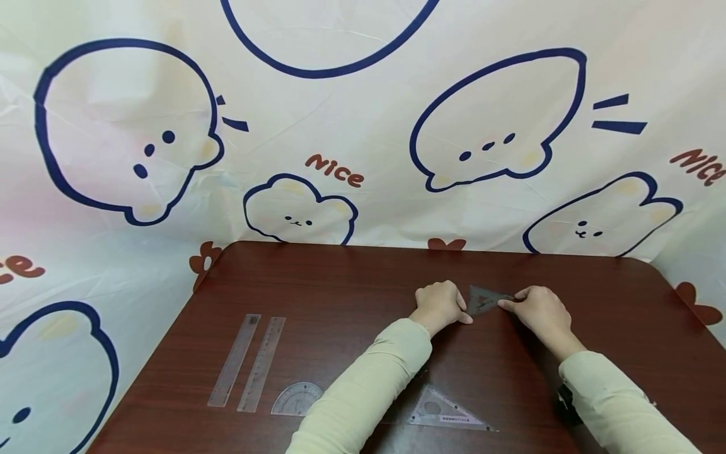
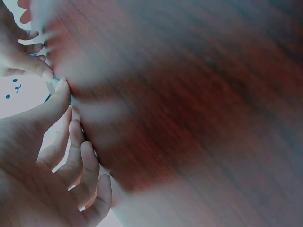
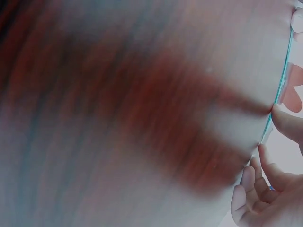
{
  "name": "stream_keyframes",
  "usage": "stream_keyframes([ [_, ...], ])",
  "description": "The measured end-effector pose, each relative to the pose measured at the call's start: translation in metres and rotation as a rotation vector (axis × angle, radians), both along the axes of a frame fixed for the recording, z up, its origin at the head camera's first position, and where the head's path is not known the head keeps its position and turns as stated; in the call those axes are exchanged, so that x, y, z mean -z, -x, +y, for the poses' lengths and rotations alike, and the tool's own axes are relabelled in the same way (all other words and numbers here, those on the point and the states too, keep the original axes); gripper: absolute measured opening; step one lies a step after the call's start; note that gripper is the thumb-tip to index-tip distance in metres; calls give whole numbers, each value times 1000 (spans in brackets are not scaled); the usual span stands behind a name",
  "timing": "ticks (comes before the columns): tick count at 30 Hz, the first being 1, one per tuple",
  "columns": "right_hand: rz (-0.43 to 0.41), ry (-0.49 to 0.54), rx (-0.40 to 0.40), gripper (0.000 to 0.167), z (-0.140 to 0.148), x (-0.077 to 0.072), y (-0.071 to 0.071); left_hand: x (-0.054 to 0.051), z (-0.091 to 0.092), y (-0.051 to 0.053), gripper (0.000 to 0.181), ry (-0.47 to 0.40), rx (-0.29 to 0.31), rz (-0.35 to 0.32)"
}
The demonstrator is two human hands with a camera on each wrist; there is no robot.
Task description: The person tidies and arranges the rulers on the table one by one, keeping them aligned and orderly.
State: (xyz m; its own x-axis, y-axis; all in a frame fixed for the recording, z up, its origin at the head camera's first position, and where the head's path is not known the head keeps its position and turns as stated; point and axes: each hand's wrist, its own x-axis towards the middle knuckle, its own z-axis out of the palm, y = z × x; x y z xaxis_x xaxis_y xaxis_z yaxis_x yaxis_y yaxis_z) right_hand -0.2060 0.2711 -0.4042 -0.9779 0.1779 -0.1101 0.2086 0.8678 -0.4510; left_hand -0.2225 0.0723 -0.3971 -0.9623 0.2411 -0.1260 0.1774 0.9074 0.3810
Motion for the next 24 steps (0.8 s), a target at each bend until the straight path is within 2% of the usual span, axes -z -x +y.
stream_keyframes([
  [18,-77,41,5,59,2,-5,1,1,0,0,18,0,-2,1],
  [24,-95,95,-7,64,5,-7,1,0,-1,-1,29,-7,-5,3],
])
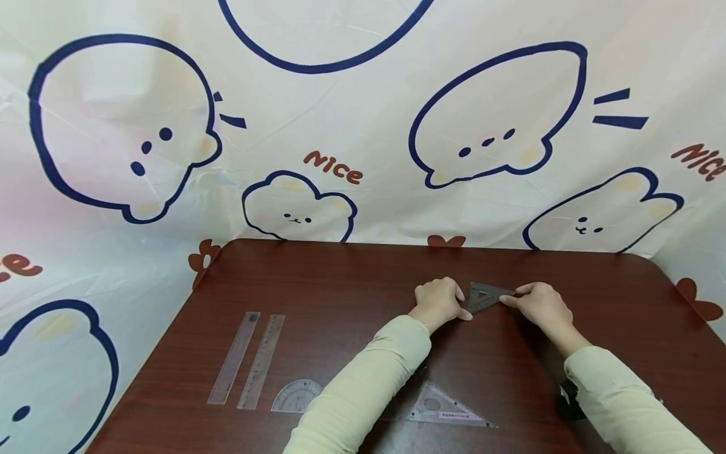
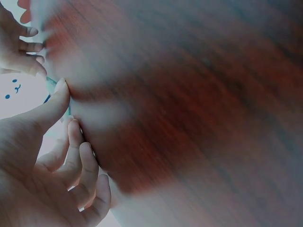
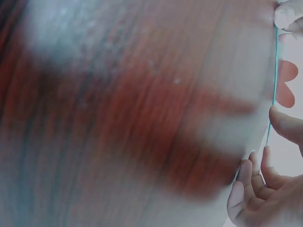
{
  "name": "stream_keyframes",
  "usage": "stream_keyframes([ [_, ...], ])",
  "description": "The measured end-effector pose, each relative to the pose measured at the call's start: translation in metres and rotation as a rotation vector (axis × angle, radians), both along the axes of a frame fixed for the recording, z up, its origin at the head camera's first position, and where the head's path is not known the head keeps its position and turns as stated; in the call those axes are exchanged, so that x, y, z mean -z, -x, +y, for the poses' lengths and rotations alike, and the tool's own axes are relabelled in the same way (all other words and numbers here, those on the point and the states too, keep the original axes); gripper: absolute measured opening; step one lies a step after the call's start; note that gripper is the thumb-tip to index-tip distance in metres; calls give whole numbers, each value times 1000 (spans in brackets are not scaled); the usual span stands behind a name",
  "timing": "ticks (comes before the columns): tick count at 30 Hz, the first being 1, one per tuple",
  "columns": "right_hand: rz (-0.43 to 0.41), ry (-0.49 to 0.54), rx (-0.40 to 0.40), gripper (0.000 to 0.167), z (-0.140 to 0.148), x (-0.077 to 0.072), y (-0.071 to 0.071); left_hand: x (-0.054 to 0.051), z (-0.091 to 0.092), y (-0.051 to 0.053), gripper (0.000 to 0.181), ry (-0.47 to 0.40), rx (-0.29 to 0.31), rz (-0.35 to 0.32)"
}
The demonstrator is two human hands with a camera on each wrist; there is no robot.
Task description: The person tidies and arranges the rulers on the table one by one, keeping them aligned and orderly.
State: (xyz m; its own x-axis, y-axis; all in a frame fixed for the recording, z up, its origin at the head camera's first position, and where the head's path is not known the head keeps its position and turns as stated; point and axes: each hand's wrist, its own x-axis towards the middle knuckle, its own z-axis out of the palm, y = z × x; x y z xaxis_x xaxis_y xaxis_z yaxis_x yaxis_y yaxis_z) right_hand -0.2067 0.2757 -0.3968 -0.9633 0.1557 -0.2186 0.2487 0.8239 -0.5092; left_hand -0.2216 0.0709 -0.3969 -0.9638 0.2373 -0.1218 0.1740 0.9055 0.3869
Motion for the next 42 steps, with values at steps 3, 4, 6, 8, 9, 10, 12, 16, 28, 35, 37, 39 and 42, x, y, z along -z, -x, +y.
stream_keyframes([
  [3,8,57,-16,65,2,-1,0,0,1,0,32,2,-7,2],
  [4,9,88,-20,65,2,-1,0,0,1,1,32,2,-10,0],
  [6,5,165,-19,65,3,-1,1,0,2,1,32,-2,-16,-5],
  [8,-5,253,-2,65,5,0,2,0,3,1,32,-6,-19,-10],
  [9,-9,291,6,65,5,0,2,0,3,1,32,-9,-19,-13],
  [10,-15,322,14,65,6,0,2,0,3,1,31,-11,-20,-14],
  [12,-19,365,21,63,7,-1,2,-1,3,1,29,-12,-17,-13],
  [16,-9,397,5,55,9,0,2,1,3,1,23,-25,-15,-15],
  [28,34,414,-65,49,7,-1,-5,0,4,-1,18,-69,17,-39],
  [35,121,374,-94,44,0,-2,-10,-2,4,-6,17,-104,41,-63],
  [37,135,362,-90,42,-1,-3,-12,-3,3,-6,17,-115,43,-68],
  [39,145,352,-84,41,-1,-4,-14,-5,2,-7,16,-128,53,-73],
  [42,153,344,-81,42,-1,-6,-17,-7,1,-9,16,-141,65,-78],
])
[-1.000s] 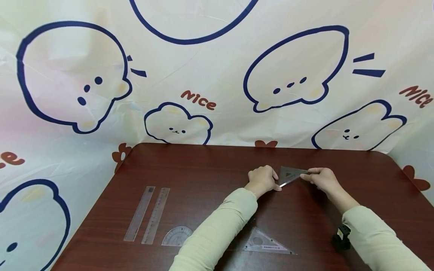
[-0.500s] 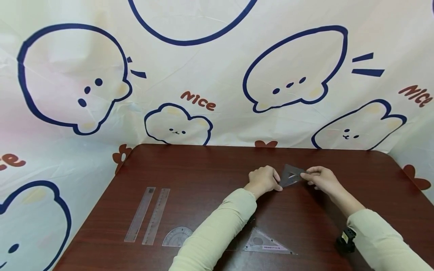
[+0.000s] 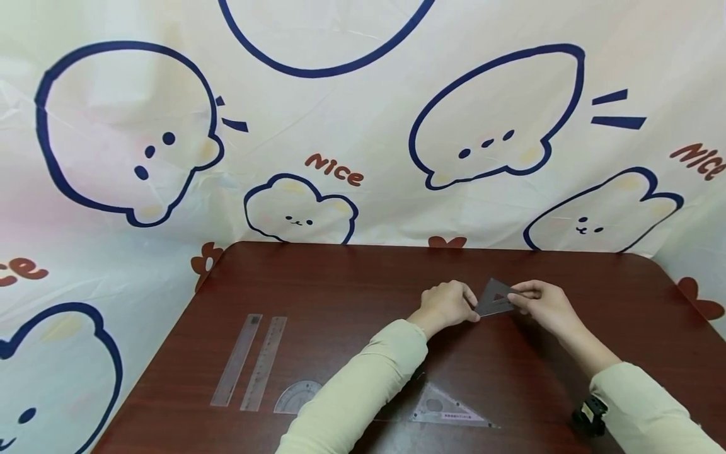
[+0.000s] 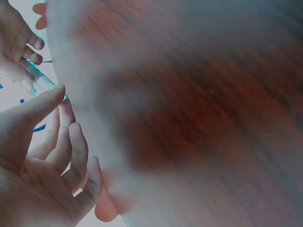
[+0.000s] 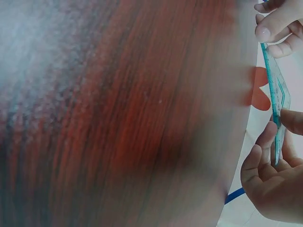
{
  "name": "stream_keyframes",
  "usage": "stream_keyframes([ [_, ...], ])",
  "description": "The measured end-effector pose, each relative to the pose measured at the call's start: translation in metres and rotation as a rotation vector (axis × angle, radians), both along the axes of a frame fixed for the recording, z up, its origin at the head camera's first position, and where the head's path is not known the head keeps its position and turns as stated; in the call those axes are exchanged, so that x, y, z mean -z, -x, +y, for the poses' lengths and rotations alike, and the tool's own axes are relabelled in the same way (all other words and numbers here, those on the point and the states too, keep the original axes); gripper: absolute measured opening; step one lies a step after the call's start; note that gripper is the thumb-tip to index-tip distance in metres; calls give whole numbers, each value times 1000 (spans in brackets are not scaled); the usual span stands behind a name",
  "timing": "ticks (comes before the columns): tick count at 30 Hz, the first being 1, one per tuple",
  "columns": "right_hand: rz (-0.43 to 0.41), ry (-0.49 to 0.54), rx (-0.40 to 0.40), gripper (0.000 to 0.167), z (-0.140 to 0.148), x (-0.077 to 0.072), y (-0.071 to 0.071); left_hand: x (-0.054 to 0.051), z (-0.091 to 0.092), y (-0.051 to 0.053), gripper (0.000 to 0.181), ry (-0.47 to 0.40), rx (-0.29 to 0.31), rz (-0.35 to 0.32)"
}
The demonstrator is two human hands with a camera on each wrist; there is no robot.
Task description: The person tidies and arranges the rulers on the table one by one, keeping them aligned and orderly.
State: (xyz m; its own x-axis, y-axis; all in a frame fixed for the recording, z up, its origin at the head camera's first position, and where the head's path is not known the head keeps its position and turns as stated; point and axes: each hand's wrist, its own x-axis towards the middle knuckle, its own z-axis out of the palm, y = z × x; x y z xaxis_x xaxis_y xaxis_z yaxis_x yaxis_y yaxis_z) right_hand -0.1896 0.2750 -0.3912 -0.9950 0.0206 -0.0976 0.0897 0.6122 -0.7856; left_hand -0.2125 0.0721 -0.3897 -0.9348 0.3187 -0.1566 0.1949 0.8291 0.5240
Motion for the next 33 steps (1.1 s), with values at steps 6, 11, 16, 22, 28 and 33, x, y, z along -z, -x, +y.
stream_keyframes([
  [6,1,13,19,45,0,-5,-9,-4,-1,-8,17,-34,32,6],
  [11,39,8,36,46,2,-13,-15,-8,-1,-14,18,-77,65,29],
  [16,46,10,37,51,4,-22,-21,-13,-4,-19,17,-143,86,21],
  [22,36,3,44,52,9,-25,-31,-19,-5,-26,15,-215,55,16],
  [28,36,-1,61,51,12,-25,-40,-24,-4,-32,15,-211,68,5],
  [33,44,-2,75,50,12,-27,-48,-26,-3,-38,15,-209,90,5],
])
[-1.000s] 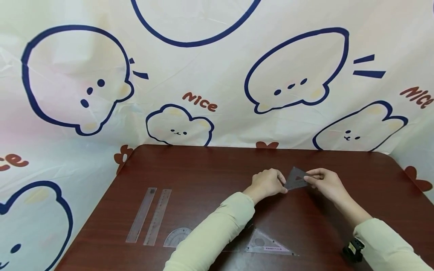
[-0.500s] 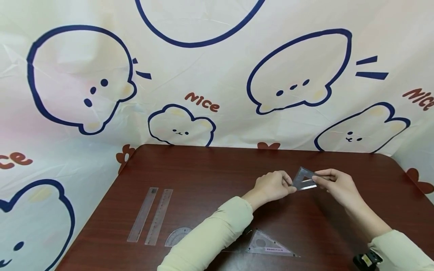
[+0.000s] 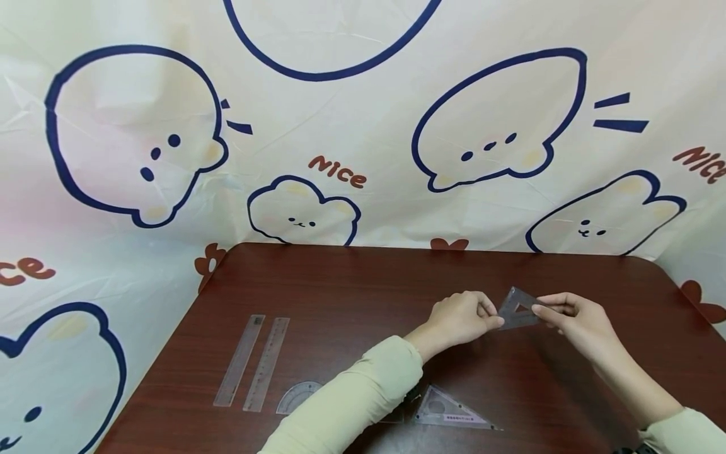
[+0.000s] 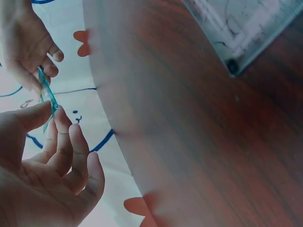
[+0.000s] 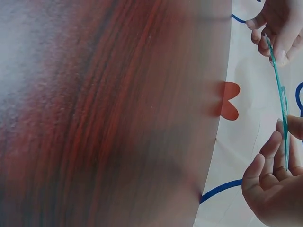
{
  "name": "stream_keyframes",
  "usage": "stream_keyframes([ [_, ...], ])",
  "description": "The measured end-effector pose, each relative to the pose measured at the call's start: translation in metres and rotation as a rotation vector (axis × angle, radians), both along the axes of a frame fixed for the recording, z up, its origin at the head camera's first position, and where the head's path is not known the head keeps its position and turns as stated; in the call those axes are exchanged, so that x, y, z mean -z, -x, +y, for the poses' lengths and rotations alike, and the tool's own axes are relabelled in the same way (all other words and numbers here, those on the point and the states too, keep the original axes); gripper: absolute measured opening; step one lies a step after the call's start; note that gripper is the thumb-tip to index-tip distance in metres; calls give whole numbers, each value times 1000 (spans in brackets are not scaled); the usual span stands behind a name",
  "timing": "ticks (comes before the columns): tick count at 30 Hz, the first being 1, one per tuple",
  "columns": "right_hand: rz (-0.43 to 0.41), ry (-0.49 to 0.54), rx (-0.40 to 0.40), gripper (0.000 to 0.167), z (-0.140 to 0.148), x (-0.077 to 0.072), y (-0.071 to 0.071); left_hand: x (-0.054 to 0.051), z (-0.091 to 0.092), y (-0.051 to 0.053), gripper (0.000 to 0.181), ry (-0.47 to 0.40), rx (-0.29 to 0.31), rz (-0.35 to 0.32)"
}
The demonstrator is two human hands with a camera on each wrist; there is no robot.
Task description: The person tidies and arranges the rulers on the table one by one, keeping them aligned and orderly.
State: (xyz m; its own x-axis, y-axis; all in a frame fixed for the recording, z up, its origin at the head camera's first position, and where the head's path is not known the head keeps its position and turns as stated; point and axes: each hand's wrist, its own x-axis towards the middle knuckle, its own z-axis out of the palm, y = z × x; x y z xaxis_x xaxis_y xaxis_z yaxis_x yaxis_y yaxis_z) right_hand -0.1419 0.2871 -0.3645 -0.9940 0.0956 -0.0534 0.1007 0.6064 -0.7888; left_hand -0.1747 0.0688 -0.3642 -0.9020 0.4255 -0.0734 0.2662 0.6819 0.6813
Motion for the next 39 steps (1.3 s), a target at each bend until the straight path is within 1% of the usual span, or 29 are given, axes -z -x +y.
stream_keyframes([
  [3,7,4,8,48,1,0,-5,0,1,-3,14,14,14,11],
  [8,19,-14,17,48,2,-1,-12,-1,4,-7,12,54,11,44],
  [13,8,-48,16,50,7,1,-19,-3,9,-13,11,77,5,41],
  [16,16,-76,9,49,11,0,-22,-4,11,-17,12,85,8,34],
  [20,19,-106,-4,49,15,-2,-25,-5,13,-20,11,107,22,61],
  [25,-13,-120,1,52,20,-1,-31,-5,17,-24,9,122,57,92],
  [28,-36,-127,-2,54,24,0,-35,-5,19,-27,10,133,70,89],
  [33,-29,-172,-10,52,30,1,-40,-5,22,-31,10,164,81,90],
  [36,-42,-194,-8,52,31,0,-42,-6,24,-34,10,175,90,93],
  [39,-61,-208,-2,54,33,-1,-43,-6,26,-36,11,172,100,91],
])
